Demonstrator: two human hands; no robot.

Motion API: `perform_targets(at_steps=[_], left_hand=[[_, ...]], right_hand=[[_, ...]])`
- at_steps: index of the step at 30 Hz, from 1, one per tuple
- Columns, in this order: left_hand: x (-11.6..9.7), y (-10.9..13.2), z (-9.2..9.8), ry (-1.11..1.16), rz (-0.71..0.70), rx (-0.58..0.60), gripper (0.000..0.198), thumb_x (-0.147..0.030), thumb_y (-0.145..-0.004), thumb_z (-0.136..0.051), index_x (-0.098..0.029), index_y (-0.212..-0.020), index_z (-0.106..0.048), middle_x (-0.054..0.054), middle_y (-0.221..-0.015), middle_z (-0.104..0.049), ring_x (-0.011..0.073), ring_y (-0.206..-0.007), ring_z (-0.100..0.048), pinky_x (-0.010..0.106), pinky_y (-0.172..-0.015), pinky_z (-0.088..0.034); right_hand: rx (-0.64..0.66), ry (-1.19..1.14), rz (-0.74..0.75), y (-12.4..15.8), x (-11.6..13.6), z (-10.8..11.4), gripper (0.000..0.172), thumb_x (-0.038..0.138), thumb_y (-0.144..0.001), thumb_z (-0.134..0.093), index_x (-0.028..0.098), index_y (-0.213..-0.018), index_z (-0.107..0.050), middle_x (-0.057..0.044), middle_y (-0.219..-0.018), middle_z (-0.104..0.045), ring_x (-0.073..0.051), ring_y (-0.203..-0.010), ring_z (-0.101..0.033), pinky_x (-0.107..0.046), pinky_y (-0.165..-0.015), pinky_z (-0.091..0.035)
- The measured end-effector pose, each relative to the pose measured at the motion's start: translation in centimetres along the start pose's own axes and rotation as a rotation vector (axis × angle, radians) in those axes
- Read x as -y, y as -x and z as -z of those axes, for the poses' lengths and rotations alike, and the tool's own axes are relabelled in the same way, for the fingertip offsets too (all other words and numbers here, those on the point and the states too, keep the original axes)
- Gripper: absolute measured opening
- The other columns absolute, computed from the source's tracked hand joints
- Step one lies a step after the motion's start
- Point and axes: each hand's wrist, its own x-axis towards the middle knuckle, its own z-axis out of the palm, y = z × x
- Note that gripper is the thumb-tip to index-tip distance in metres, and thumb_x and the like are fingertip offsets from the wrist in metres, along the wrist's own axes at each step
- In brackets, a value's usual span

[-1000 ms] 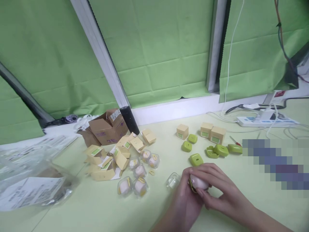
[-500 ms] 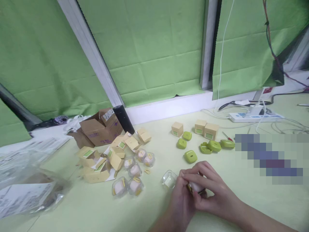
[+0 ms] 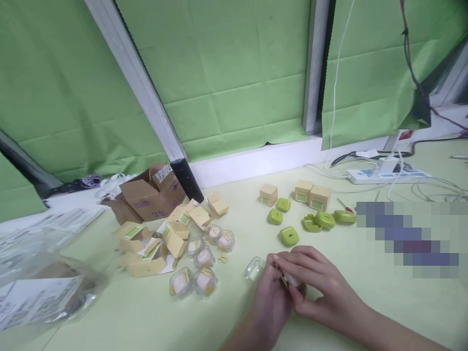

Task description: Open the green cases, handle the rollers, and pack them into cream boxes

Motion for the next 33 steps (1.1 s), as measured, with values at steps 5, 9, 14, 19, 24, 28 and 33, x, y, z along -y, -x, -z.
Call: perform_targets(at_steps=[5, 9, 14, 19, 24, 28, 33], left_hand=[[0.0, -0.1, 0.7, -0.047, -0.046, 0.007, 0.014, -0.031, -0.078, -0.057, -0.018, -0.082, -0.058, -0.002, -0.072, -0.051, 0.0114, -0.067, -0.043, 0.025, -0.064, -0.033], [0.0, 0.0, 1.1, -0.089, -0.056, 0.021, 0.009, -0.023, -0.079, -0.053, -0.018, -0.086, -0.055, 0.000, -0.080, -0.055, 0.0126, -0.074, -0.046, 0.027, -0.069, -0.034], [-0.2, 0.0, 0.8, -0.091, -0.071, 0.043, 0.016, -0.014, -0.070, -0.053, -0.019, -0.085, -0.054, -0.001, -0.077, -0.053, 0.0126, -0.073, -0.046, 0.027, -0.069, -0.035], [-0.3, -0.1, 0.1, -0.065, -0.013, 0.003, 0.009, -0.021, -0.065, -0.054, -0.015, -0.073, -0.055, 0.000, -0.068, -0.054, 0.0123, -0.065, -0.046, 0.025, -0.061, -0.034], [-0.4, 0.2, -0.2, -0.081, 0.040, 0.066, 0.014, -0.027, -0.067, -0.052, -0.016, -0.077, -0.052, 0.002, -0.068, -0.058, 0.0137, -0.061, -0.050, 0.024, -0.050, -0.029], [-0.5, 0.3, -0.3, -0.097, 0.045, 0.095, 0.018, -0.030, -0.068, -0.051, -0.017, -0.079, -0.048, 0.004, -0.071, -0.060, 0.0125, -0.059, -0.050, 0.023, -0.048, -0.030], [-1.2, 0.2, -0.1, -0.237, -0.018, 0.079, 0.039, -0.040, -0.074, -0.049, -0.022, -0.106, -0.036, 0.005, -0.086, -0.062, 0.0146, -0.059, -0.053, 0.024, -0.049, -0.035]], right_hand=[[0.073, 0.034, -0.116, 0.4, 0.1, 0.0, 0.079, 0.001, -0.071, -0.046, 0.028, -0.141, -0.025, -0.001, -0.084, -0.071, -0.022, -0.095, -0.059, -0.038, -0.080, -0.047], [0.123, 0.039, -0.121, 0.5, 0.3, 0.0, 0.081, 0.001, -0.070, -0.046, 0.029, -0.142, -0.022, 0.001, -0.072, -0.067, -0.024, -0.100, -0.057, -0.040, -0.083, -0.045], [0.133, 0.006, -0.137, 0.4, 0.1, 0.3, 0.072, 0.008, -0.082, -0.045, 0.027, -0.145, -0.016, -0.007, -0.102, -0.066, -0.023, -0.102, -0.055, -0.039, -0.082, -0.046], [0.157, -0.201, -0.197, 0.6, 0.0, 0.6, 0.063, 0.010, -0.084, -0.047, 0.030, -0.140, -0.024, -0.005, -0.109, -0.061, -0.020, -0.102, -0.051, -0.034, -0.082, -0.049], [0.128, -0.354, -0.273, 0.9, 0.1, 0.7, 0.045, 0.011, -0.085, -0.050, 0.031, -0.124, -0.041, -0.004, -0.111, -0.056, -0.018, -0.102, -0.051, -0.031, -0.083, -0.050], [0.147, -0.396, -0.304, 0.7, 0.2, 1.1, 0.037, 0.015, -0.088, -0.051, 0.031, -0.120, -0.044, -0.004, -0.107, -0.057, -0.017, -0.097, -0.056, -0.031, -0.081, -0.052], [0.160, -0.455, -0.506, 0.3, -0.5, 1.2, 0.052, 0.023, -0.074, -0.069, 0.029, -0.120, -0.045, -0.008, -0.130, -0.050, -0.027, -0.122, -0.046, -0.042, -0.090, -0.050]])
